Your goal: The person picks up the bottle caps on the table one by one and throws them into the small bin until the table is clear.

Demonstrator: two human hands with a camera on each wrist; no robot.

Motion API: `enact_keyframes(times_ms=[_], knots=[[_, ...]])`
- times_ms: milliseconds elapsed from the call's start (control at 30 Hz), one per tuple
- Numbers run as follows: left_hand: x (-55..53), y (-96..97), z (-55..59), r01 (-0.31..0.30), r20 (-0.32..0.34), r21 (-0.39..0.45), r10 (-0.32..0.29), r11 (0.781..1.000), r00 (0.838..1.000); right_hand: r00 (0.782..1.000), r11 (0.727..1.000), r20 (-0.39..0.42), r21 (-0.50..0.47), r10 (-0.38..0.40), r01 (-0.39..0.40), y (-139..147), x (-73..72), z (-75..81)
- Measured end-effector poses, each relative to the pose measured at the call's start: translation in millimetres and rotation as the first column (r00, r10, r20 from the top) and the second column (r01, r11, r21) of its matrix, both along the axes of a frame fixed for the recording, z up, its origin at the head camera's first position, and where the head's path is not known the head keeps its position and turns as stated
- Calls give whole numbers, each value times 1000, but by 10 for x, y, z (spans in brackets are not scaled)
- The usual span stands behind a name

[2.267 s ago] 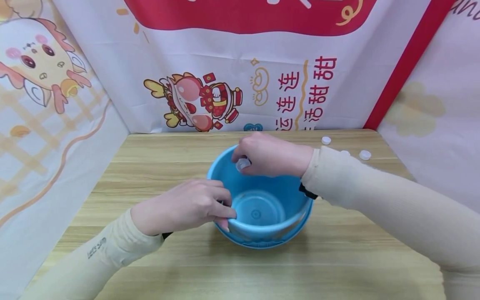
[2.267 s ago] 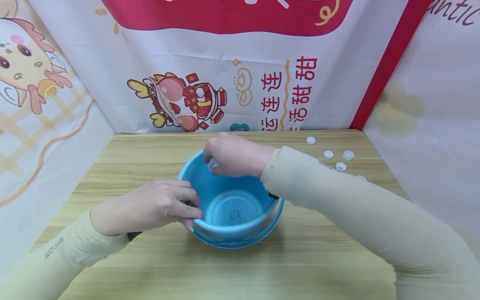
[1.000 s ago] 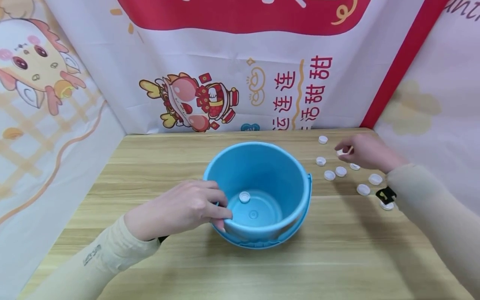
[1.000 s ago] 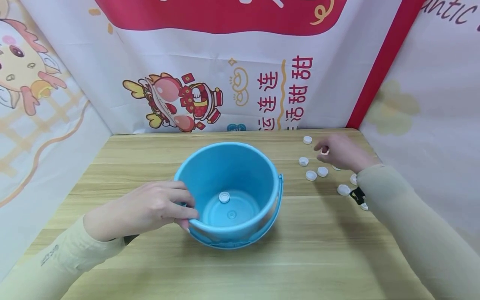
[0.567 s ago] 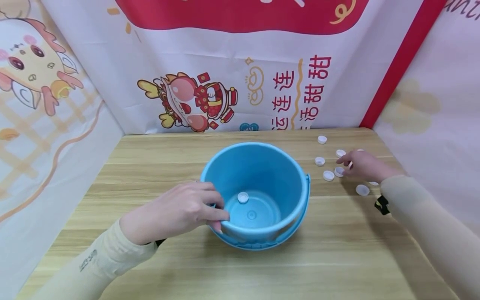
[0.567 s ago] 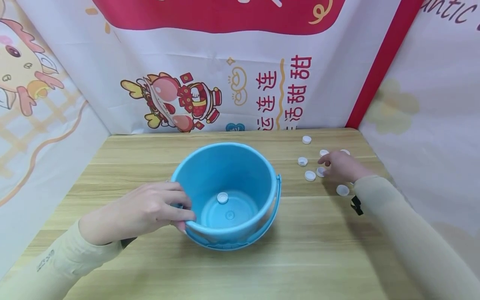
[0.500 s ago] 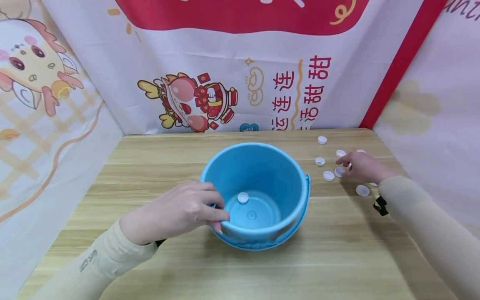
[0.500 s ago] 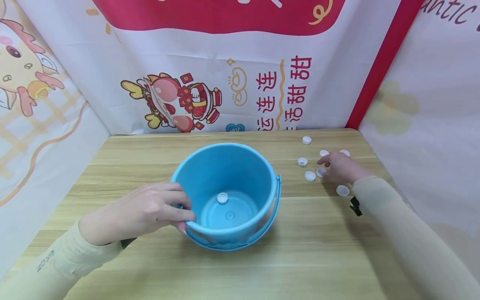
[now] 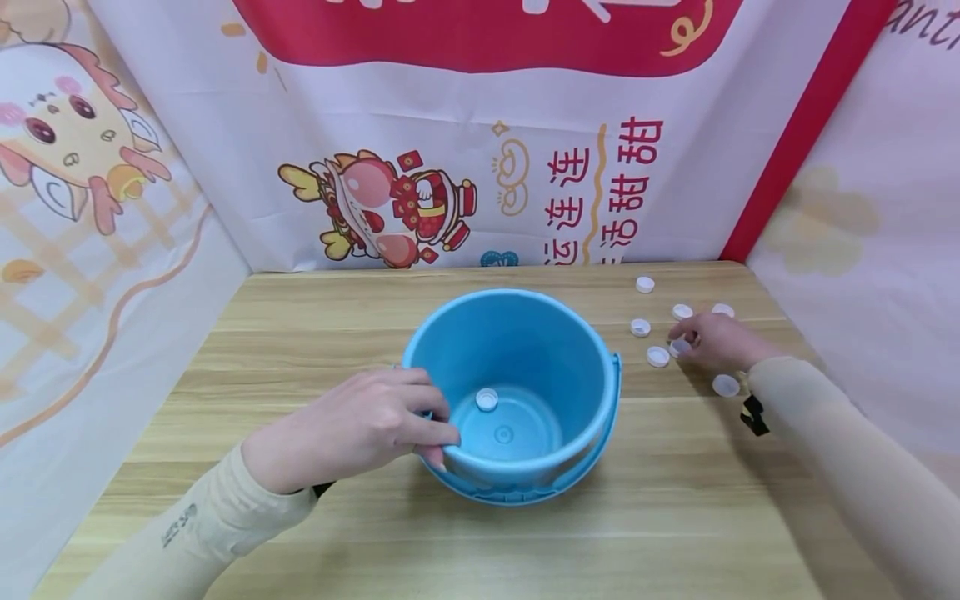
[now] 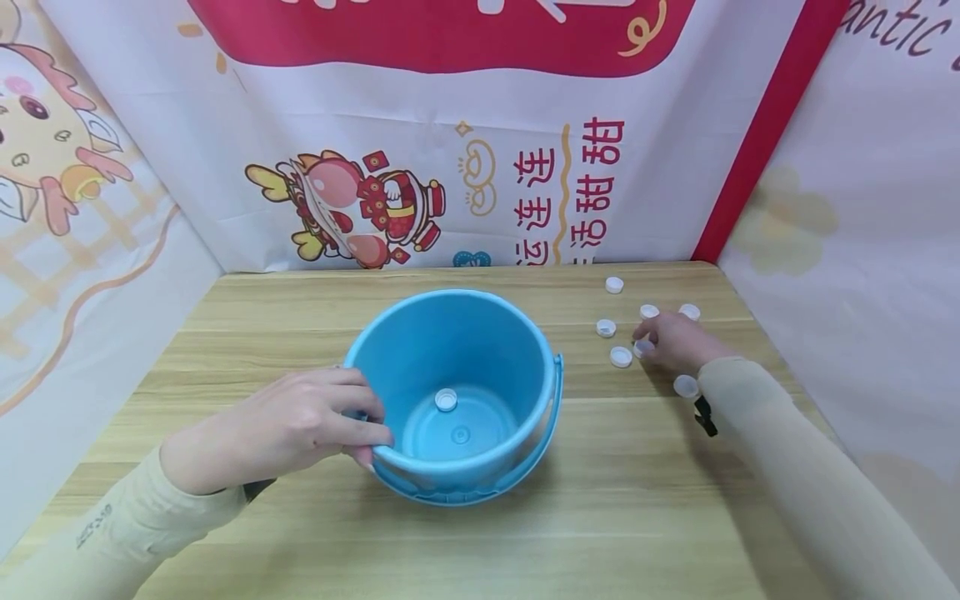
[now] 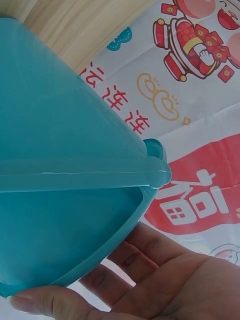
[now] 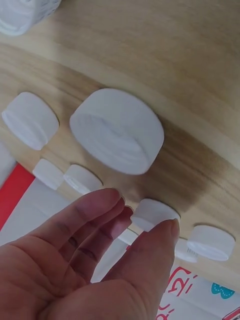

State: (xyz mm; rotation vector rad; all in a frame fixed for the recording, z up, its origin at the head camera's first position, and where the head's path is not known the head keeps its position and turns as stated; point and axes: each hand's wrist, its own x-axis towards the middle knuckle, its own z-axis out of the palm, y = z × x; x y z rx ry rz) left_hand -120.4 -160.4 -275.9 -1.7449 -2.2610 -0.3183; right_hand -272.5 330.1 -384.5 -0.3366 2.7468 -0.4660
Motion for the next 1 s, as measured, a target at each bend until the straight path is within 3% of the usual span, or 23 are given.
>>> enact_keyframes(times_ms=[300, 567, 833, 1000], knots=[[12, 6, 3, 11, -6, 27, -11, 1000, 1000, 1000, 1000, -26, -7, 14, -14, 34, -20, -78], [14, 6, 5, 10, -8, 23, -10, 1000, 1000, 998, 1000, -52, -9, 19, -19, 8, 7, -38], [13, 2, -1, 21, 3, 23, -21, 1000, 1000, 974, 996, -210, -27, 81, -89, -45, 51, 192], [7, 2, -12, 27, -7, 28, -27, 999, 1000, 969, 995, -231, -23, 91, -99, -157, 102, 453]])
